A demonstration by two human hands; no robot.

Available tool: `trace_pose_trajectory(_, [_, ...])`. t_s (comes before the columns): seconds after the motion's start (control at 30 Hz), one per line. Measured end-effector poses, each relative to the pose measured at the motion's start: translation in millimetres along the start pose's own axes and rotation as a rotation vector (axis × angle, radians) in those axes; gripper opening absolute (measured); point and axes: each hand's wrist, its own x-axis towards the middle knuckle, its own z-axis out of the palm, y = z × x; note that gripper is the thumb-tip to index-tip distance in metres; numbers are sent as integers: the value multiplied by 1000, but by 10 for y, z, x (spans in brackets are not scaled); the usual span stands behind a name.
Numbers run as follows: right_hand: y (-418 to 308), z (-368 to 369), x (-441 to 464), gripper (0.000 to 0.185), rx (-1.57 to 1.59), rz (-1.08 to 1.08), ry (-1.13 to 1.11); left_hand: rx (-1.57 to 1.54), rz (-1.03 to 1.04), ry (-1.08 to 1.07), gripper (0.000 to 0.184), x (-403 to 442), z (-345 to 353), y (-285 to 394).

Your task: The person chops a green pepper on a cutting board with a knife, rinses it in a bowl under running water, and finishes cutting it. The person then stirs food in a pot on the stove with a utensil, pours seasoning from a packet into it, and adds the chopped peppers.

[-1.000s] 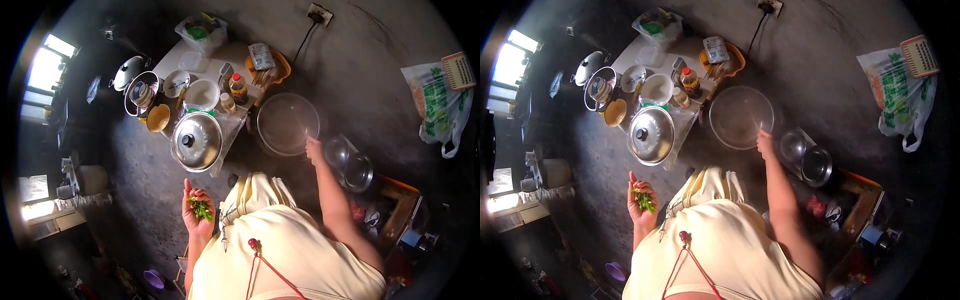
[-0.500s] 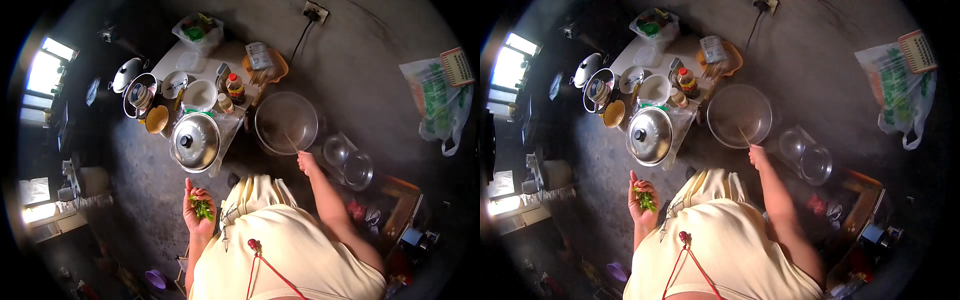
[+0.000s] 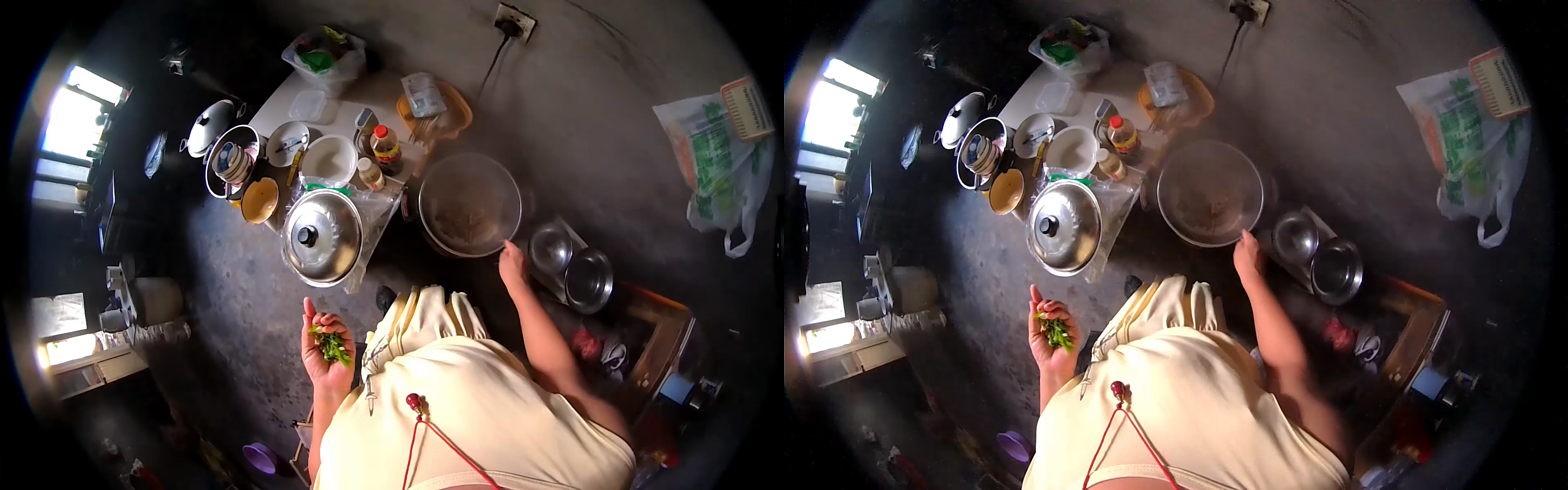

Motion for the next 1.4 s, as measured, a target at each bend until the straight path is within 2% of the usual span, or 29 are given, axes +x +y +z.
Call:
trace_pose_trajectory(0.07, [98, -107, 12, 38, -163, 87, -71, 0, 38, 6, 27, 0, -23, 18])
trace_pose_trajectory(0.1, [462, 148, 117, 39, -146, -3, 62, -5, 38, 6, 27, -13, -26, 20])
trace_pose_trajectory(0.2, [247, 222, 262, 38, -55, 93, -25, -4, 41, 23, 28, -28, -36, 16])
trace_pose_trajectory(0.27, [72, 307, 412, 37, -27, 54, -49, 6, 45, 35, 28, -22, -17, 2])
trace_pose_trajectory(0.33, [-76, 301, 514, 35, -60, -132, -143, 31, 25, 31, 29, -19, 20, -27])
trace_pose_trajectory(0.37, [-86, 277, 529, 35, -58, -125, -138, 36, 18, 31, 29, -19, 28, -32])
trace_pose_trajectory(0.43, [-99, 200, 564, 33, -226, -240, -314, 16, 17, 32, 28, -3, 38, -54])
trace_pose_trajectory(0.47, [-160, 69, 509, 33, -228, -240, -311, 14, 15, 30, 28, -1, 45, -56])
trace_pose_trajectory(0.53, [-370, -334, 266, 30, -405, -454, -320, 28, 27, 9, 27, -9, 54, -49])
trace_pose_trajectory(0.57, [-434, -438, 142, 30, -408, -456, -321, 25, 29, 10, 27, -10, 32, -33])
trace_pose_trajectory(0.63, [-476, -577, -103, 29, -162, -302, -433, -9, 21, 14, 26, 22, 1, 9])
trace_pose_trajectory(0.67, [-282, -389, -95, 29, -110, -287, -407, -8, 9, 14, 26, 41, 3, 7])
trace_pose_trajectory(0.77, [-113, -180, -23, 28, -99, -212, -380, 2, 2, 42, 25, 38, 26, -17])
trace_pose_trajectory(0.83, [134, 82, 181, 29, 62, -238, -183, 21, -27, 3, 25, 55, 116, -76])
trace_pose_trajectory(0.87, [119, 71, 211, 29, 63, -234, -184, 24, -28, 6, 25, 57, 126, -83])
trace_pose_trajectory(0.93, [112, 25, 267, 29, 216, -35, -125, 8, -37, -9, 25, 81, 136, -103])
trace_pose_trajectory(0.97, [526, 333, 414, 29, 301, -267, 28, 9, -38, -8, 25, 87, 126, -104])
trace_pose_trajectory(1.0, [496, 256, 368, 29, 299, -265, 27, 13, -36, 7, 26, 89, 103, -101])
trace_pose_trajectory(1.07, [398, 18, 286, 26, 758, 612, -402, 16, -31, 18, 26, 83, 81, -109])
trace_pose_trajectory(1.2, [156, -302, 52, 28, 912, 616, -417, 10, -13, 30, 26, 72, 91, -103])
trace_pose_trajectory(1.27, [291, -168, -21, 28, 854, 676, -354, 0, -24, 17, 26, 87, 85, -117])
trace_pose_trajectory(1.37, [333, -153, -41, 24, 886, 659, -386, 35, -26, 26, 26, 84, 91, -130])
trace_pose_trajectory(1.4, [213, -254, -102, 27, 833, 593, -417, 32, -33, 17, 26, 80, 97, -141])
